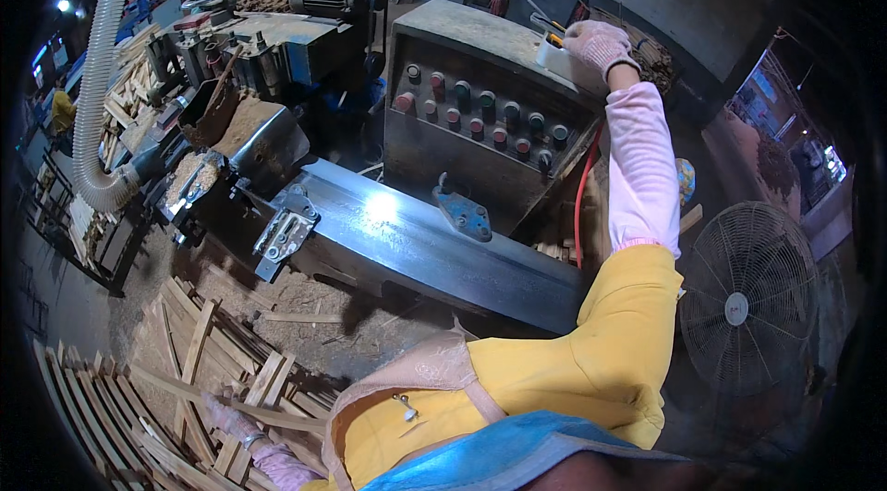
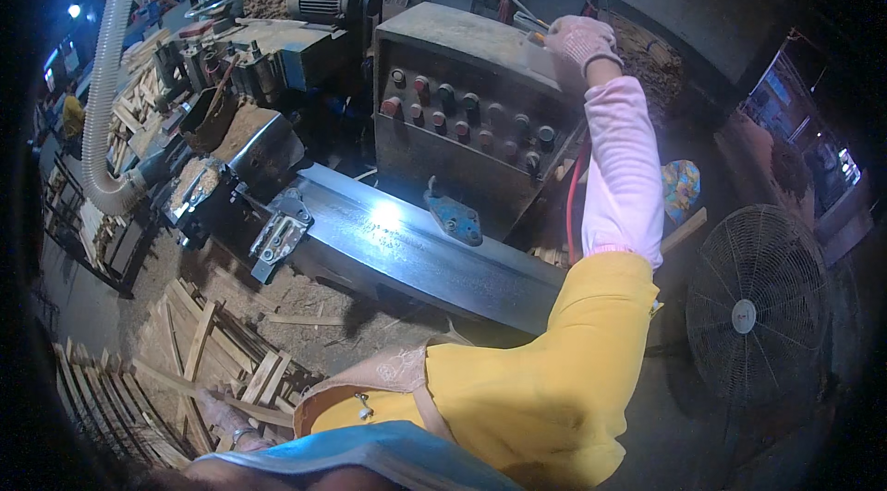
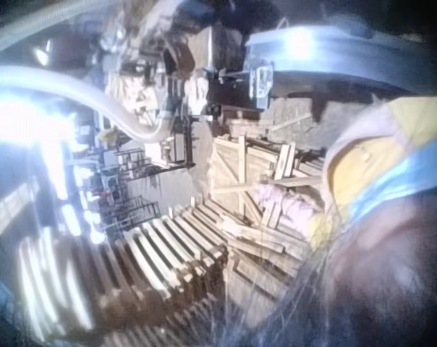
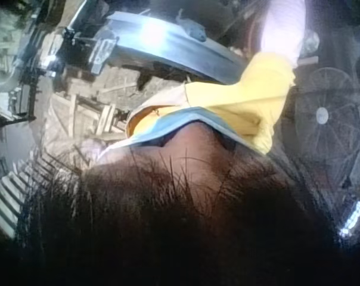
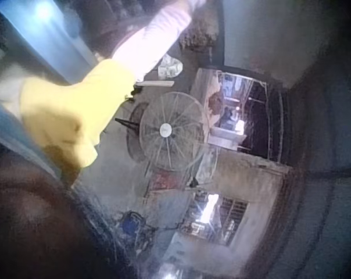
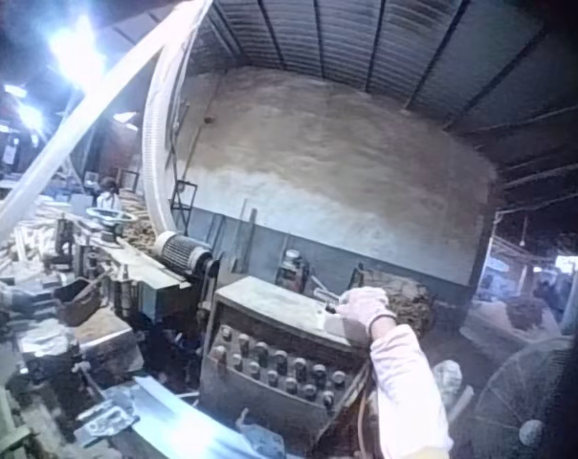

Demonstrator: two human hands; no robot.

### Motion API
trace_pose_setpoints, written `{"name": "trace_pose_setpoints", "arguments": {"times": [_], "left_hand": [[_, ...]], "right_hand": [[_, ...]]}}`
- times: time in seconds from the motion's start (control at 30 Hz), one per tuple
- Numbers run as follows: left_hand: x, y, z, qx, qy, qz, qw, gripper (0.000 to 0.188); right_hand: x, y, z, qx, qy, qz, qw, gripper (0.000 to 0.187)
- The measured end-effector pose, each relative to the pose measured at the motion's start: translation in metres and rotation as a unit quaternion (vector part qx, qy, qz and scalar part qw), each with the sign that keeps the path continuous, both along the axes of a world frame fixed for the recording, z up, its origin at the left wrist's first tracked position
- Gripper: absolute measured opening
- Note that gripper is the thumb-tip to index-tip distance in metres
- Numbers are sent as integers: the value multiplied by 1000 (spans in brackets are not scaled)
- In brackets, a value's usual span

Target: The person operates a jointer machine by feeding wood slats across the blade and then stacks the processed wood pieces onto a large pile.

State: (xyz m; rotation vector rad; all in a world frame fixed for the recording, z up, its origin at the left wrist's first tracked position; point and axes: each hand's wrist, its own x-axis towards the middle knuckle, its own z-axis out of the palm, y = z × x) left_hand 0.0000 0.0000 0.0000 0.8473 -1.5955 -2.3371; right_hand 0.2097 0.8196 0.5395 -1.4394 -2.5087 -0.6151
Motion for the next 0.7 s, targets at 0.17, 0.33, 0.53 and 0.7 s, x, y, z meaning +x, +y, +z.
{"name": "trace_pose_setpoints", "arguments": {"times": [0.17, 0.33, 0.53, 0.7], "left_hand": [[25, 46, 18, -38, 19, -36, 998, 41], [29, 31, 3, 13, 32, -74, 997, 42], [41, 1, -29, -6, -34, 31, 999, 56], [75, 4, -2, -47, -95, 76, 991, 69]], "right_hand": [[-7, 25, 4, -49, -128, 54, 989, 36], [-18, 43, 14, -179, -183, 116, 960, 47], [-23, 54, 26, -238, -213, 85, 944, 60], [-19, 50, 22, -221, -177, 110, 953, 52]]}}
